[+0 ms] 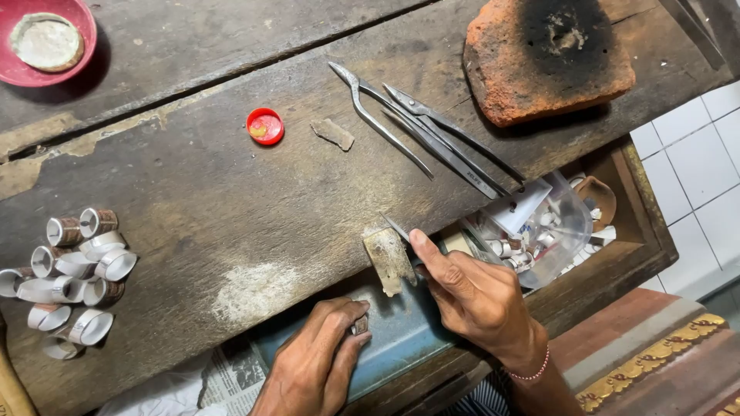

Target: Filing and smoothing a metal ring band at a jewelry workbench using a hand file and a brush.

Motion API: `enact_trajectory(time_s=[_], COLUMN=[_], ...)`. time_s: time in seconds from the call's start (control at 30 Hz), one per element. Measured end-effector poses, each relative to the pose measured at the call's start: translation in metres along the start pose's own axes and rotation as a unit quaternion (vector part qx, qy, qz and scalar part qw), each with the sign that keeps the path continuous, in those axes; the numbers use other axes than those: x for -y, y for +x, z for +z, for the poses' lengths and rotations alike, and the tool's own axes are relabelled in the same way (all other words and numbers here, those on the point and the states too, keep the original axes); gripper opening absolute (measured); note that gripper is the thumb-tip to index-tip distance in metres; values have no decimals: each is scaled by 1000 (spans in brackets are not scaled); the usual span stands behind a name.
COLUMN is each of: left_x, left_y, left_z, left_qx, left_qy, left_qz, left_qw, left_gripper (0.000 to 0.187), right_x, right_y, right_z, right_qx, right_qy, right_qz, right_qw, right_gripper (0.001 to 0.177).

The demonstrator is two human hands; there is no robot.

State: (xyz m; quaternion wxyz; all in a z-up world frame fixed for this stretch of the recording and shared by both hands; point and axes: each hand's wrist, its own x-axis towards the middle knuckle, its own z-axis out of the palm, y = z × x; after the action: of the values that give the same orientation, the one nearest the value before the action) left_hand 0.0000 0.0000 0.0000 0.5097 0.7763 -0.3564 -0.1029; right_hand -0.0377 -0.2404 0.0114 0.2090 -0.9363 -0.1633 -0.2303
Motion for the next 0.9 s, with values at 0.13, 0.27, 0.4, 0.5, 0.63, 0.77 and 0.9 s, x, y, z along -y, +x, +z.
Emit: enact_trajectory(time_s=[0.13, 0.27, 0.4, 0.5, 0.63, 0.77, 0.9], left_x=[-1, -3, -1, -4, -2, 0, -1], left_y=[1, 1, 0, 2, 1, 1, 1], left_z=[-1, -2, 0, -2, 0, 1, 1], left_qx=[2, 3, 2, 2, 6, 6, 3], left_qy=[-2, -6, -2, -2, -4, -6, -11], left_qz=[3, -7, -5, -9, -10, -4, -1], left_qw=[1000, 1000, 1000, 1000, 1000, 1000, 1000], left_gripper=[24, 23, 24, 23, 23, 24, 23], right_x=[1, 0, 2, 3, 2, 2, 2], right_y=[1, -1, 2, 4, 3, 3, 4], right_z=[-1, 0, -2, -3, -2, -2, -2], right_qx=[-1, 0, -3, 1, -3, -1, -5], right_qy=[-1, -8, -7, -12, -5, -1, 2], right_qz=[4, 3, 4, 6, 6, 1, 1], right_qw=[1000, 1000, 1000, 1000, 1000, 1000, 1000], right_gripper=[45, 47, 45, 43, 45, 44, 42])
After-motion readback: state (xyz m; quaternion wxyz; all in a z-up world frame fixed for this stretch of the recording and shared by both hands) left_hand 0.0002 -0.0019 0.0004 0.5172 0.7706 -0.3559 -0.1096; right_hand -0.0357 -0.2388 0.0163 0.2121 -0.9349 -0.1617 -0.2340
